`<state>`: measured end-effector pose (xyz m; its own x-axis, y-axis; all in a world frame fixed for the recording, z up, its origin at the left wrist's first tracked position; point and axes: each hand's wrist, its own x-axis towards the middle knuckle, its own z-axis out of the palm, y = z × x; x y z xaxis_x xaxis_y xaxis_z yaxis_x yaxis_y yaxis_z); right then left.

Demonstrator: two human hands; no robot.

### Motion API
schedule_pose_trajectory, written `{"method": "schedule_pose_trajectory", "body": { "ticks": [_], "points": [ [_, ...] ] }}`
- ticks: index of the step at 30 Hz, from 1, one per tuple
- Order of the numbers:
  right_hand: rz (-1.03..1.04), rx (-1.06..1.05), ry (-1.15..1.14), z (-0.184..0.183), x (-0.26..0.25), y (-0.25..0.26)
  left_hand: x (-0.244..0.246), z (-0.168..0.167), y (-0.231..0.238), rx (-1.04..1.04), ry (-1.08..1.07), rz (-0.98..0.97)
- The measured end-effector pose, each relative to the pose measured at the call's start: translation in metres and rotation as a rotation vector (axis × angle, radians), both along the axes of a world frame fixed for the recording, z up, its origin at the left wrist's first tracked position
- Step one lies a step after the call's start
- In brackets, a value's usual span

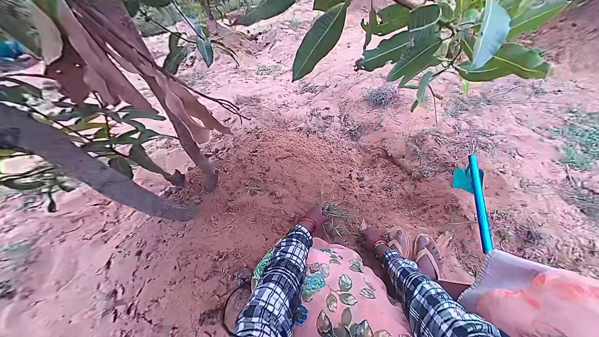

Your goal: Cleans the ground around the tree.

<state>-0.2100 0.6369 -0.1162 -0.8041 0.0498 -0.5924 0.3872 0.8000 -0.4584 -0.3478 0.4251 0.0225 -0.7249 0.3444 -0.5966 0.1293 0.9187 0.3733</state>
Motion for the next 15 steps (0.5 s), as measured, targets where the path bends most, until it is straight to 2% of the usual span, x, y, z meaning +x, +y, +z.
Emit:
{"method": "schedule_pose_trajectory", "body": {
  "ticks": [5,11,15],
  "points": [
    [-0.012,-0.011,0.034,0.0,0.005,0.008,-0.009,-0.024,0.0,0.005,0.085,-0.02],
    [-0.01,-0.03,0.022,-0.014,0.004,0.013,-0.005,-0.016,-0.002,-0.02,0.092,-0.011],
    [-0.002,-0.042,-0.007,-0.007,0.005,0.012,0.0,-0.008,-0.003,-0.019,0.095,-0.012]
  ]
}}
